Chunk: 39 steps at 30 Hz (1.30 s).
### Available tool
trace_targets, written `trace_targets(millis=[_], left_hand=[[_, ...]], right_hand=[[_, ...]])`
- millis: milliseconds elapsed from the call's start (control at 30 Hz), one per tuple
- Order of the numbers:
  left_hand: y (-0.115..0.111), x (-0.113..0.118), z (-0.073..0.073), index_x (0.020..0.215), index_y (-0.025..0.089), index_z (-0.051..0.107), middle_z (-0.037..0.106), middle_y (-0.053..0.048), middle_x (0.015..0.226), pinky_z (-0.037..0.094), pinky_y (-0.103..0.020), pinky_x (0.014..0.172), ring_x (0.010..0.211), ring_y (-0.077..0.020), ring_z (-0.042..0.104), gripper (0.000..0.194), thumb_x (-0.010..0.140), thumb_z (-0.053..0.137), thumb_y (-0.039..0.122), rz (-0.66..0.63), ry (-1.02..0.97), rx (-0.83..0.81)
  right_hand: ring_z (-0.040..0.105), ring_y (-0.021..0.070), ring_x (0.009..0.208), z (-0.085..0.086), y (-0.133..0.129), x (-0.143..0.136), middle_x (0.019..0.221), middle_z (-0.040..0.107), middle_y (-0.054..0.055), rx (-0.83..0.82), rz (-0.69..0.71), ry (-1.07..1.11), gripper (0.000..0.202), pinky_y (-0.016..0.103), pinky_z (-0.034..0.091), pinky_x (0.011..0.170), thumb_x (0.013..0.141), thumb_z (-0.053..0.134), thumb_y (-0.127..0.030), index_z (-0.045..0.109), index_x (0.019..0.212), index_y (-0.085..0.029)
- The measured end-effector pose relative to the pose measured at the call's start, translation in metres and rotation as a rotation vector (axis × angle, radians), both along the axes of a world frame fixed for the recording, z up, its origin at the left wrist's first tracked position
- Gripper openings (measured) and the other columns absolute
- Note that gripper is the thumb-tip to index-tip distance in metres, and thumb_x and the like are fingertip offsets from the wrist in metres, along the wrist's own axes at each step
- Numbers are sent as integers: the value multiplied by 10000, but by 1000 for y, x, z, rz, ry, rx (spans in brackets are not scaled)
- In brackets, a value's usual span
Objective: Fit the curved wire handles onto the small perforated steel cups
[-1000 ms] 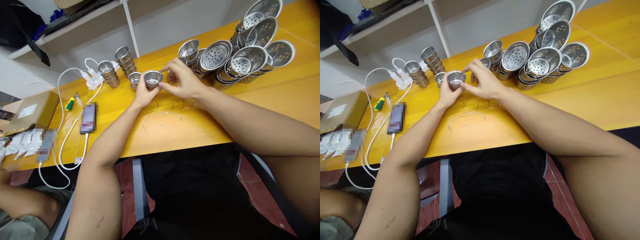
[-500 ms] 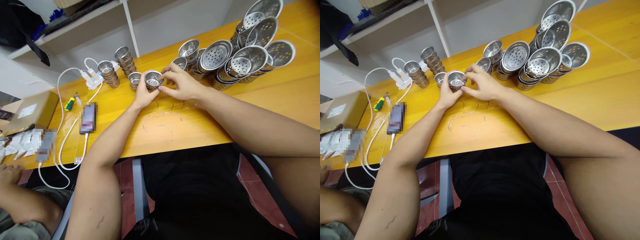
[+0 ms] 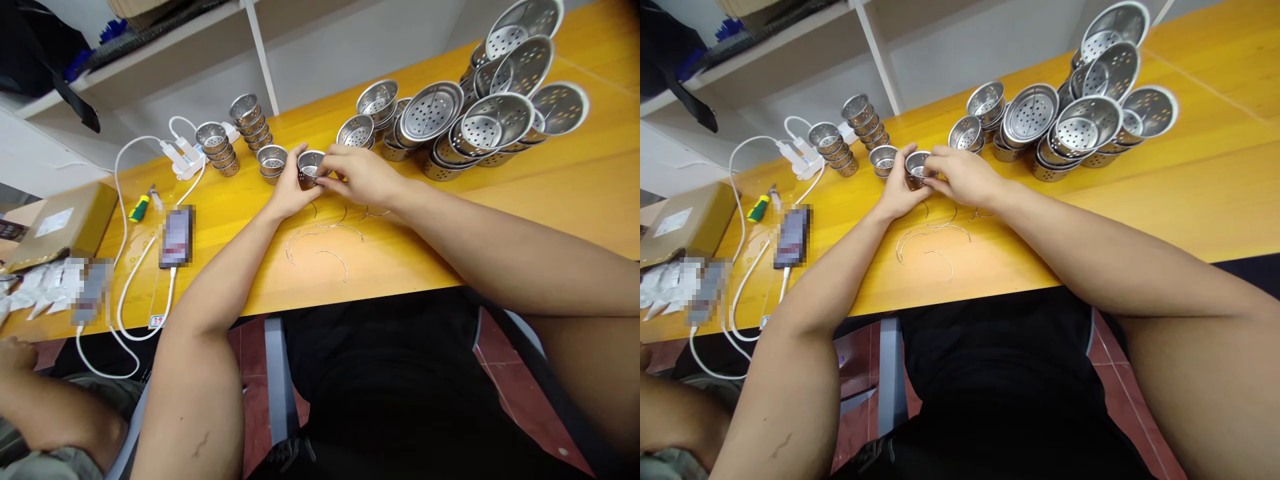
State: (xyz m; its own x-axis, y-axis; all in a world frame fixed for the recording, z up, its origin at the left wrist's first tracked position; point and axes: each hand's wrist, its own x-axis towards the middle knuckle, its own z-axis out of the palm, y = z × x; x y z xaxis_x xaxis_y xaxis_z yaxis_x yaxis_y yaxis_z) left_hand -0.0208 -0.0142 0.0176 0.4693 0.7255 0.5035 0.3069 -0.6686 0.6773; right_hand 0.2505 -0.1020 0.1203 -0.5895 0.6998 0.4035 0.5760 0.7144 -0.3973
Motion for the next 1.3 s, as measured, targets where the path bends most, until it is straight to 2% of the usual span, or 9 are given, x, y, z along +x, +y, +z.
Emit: trace_targets(millis=[133, 233, 400, 567, 767, 900, 967, 1133, 1300], left_hand=[[-1, 1, 3, 1863, 428, 308, 522, -141, 2020, 525, -657, 1607, 1940, -391, 533, 1100, 1030, 901, 835, -49, 17, 44], [-6, 3, 16, 1812, 417, 407, 533, -129, 2009, 459, -680, 1643, 1953, -399, 512, 972, 1058, 813, 876, 31, 9, 119], [-9, -5, 40, 1681, 375, 550, 509, -102, 2025, 266, -664, 1726, 2008, -382, 371, 770, 1083, 860, 747, 347, 38, 184], [3, -22, 39, 1793, 324, 422, 349, -160, 2081, 126, -594, 1759, 2062, -355, 189, 985, 1013, 992, 515, 590, -23, 99], [27, -40, 34, 1653, 302, 488, 487, -206, 1954, 219, -606, 1744, 2013, -443, 349, 1062, 784, 1086, 180, 691, -162, -8], [41, -49, 27, 1554, 293, 490, 673, -198, 1773, 471, -625, 1620, 1750, -401, 688, 975, 779, 1061, 138, 726, -235, -118], [45, -52, 25, 1495, 297, 520, 703, -181, 1730, 516, -617, 1579, 1672, -386, 738, 932, 769, 1089, 162, 749, -246, -135], [43, -56, 26, 1466, 299, 555, 747, -164, 1667, 541, -625, 1553, 1627, -382, 769, 926, 775, 1170, 245, 690, -178, -119], [36, -52, 30, 1478, 308, 556, 757, -150, 1665, 512, -646, 1583, 1683, -387, 738, 958, 786, 1219, 321, 651, -186, -84]], right_hand=[[782, 396, 1235, -9, 10, 0, 1341, 834, 167, -20, -110, -92, 213, 510, 595, 1069, 1213, 698, -352, 876, 1266, -249], [810, 417, 1260, -13, 14, -3, 1347, 856, 185, -36, -181, -124, 182, 515, 596, 1073, 1196, 732, -308, 890, 1226, -222], [834, 449, 1360, -11, 13, -15, 1499, 872, 172, -75, -332, -144, 270, 525, 624, 1071, 1170, 704, -238, 921, 1331, -242], [833, 455, 1360, -9, 13, -16, 1608, 831, 167, -91, -425, -94, 360, 559, 656, 1105, 1195, 668, -298, 881, 1484, -269], [766, 478, 1467, -6, 13, -2, 1630, 794, 189, -21, -245, 12, 398, 623, 641, 1224, 1228, 670, -484, 850, 1536, -306], [786, 423, 1358, 5, 6, 5, 1463, 849, 159, -55, 10, -18, 397, 569, 626, 1183, 1233, 646, -565, 886, 1417, -306], [807, 383, 1235, 12, 3, 8, 1395, 870, 146, -76, 103, -55, 380, 526, 616, 1101, 1208, 677, -559, 898, 1351, -286], [792, 313, 917, 25, 9, 29, 1113, 910, 72, -184, 109, -216, 221, 481, 572, 905, 1125, 826, -495, 922, 1199, -310], [765, 294, 835, 24, 21, 72, 960, 885, 55, -373, 52, -451, 243, 464, 535, 798, 1010, 1040, -470, 942, 1151, -298]])
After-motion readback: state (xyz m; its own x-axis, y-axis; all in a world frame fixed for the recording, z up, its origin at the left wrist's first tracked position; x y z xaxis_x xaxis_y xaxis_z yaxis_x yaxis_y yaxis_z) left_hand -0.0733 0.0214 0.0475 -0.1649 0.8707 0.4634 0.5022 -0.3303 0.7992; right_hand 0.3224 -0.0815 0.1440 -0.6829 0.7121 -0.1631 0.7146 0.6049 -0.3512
